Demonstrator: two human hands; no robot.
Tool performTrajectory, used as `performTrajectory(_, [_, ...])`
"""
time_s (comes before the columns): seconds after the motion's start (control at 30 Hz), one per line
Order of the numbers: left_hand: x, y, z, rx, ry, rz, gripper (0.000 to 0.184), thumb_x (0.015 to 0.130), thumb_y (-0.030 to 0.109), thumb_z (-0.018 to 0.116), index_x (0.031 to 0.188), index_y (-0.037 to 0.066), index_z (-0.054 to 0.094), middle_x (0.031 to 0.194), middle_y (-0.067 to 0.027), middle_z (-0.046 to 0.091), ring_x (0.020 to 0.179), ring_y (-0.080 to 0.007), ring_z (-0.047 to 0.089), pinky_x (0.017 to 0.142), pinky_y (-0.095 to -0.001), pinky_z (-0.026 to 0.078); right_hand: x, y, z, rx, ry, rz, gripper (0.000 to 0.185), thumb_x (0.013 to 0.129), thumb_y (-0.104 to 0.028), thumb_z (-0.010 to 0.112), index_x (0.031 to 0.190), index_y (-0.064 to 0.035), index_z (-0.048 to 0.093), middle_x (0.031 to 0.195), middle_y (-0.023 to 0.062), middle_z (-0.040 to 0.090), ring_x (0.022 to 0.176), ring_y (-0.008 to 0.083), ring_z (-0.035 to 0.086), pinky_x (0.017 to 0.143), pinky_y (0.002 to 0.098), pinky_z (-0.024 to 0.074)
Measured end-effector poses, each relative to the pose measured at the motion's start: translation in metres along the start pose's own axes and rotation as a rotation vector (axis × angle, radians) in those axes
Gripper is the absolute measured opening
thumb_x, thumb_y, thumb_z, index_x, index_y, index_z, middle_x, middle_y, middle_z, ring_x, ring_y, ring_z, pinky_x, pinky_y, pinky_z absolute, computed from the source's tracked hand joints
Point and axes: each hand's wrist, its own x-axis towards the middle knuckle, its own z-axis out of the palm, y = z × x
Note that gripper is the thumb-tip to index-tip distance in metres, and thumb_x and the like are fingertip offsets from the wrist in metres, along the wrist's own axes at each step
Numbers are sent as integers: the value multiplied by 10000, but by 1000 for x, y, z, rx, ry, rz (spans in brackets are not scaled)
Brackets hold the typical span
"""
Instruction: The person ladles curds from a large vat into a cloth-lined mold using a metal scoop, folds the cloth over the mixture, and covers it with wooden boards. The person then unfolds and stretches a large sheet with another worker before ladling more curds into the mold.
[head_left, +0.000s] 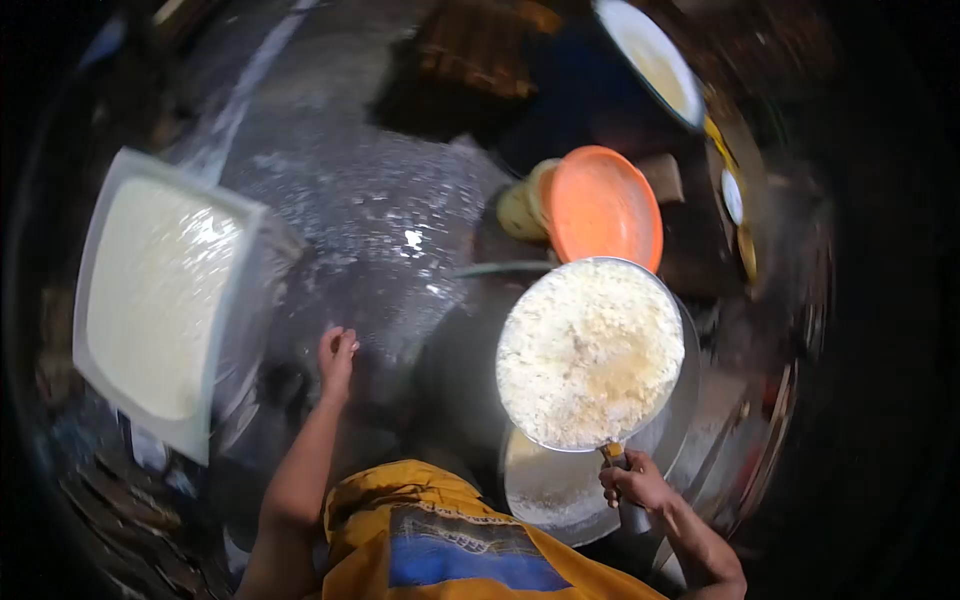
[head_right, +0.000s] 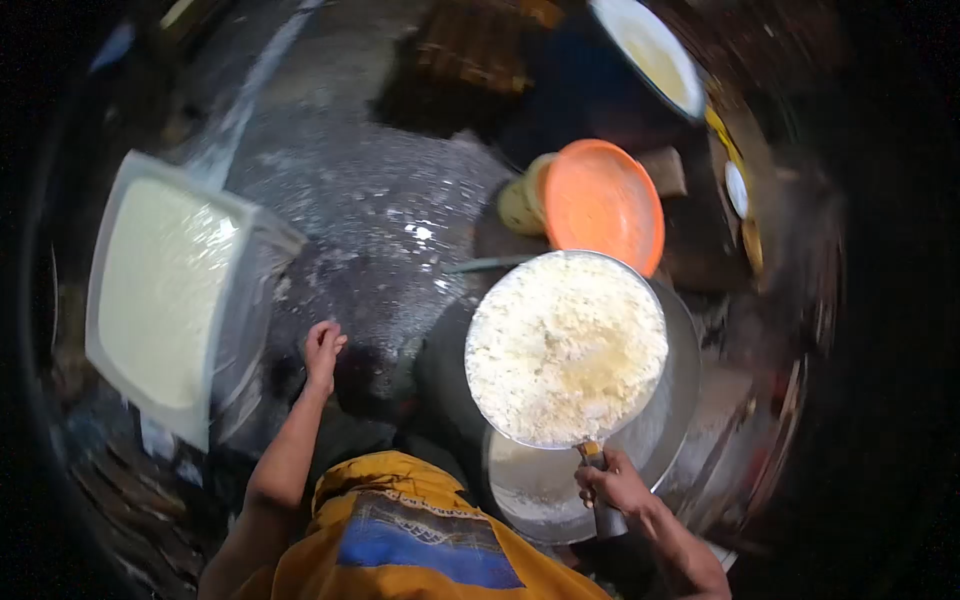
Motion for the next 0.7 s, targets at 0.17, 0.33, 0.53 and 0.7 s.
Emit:
performTrajectory(0.17, [-82, -23, -73, -796, 195, -75, 618, 870, 490, 586, 1282, 59, 420, 1190, -179, 510, 1122, -291, 530, 1008, -407, 383, -14, 5, 5, -101, -204, -182, 97, 811, -47, 583, 866, 1, 519, 630, 62, 535, 498, 159, 532, 472, 304, 449])
performTrajectory(0.33, [-242, -35, 67, -1466, 226, 74, 597, 916, 441, 533, 1353, 68, 367, 1324, -153, 452, 1228, -314, 412, 1082, -465, 305, 1, 23, -34, -336, -563, -338, 67, 846, -61, 563, 868, -23, 513, 636, 47, 531, 501, 135, 527, 470, 287, 446])
performTrajectory(0.53, [-377, -105, 270, -81, 3, 54, 454, 947, 430, 392, 1169, 48, 500, 1125, -74, 560, 1011, -171, 559, 842, -375, 496, 41, 47, -74, -485, -808, -367, 138, 846, -137, 569, 886, -5, 564, 681, 56, 564, 547, 125, 528, 502, 273, 454])
performTrajectory(0.7, [-310, -207, 294, -1408, 91, -49, 387, 953, 397, 437, 1133, 77, 558, 889, -35, 604, 849, -107, 594, 747, -215, 474, 94, 12, 26, -697, -774, -294, 107, 801, -81, 608, 818, 17, 569, 641, 69, 584, 500, 144, 556, 469, 280, 462])
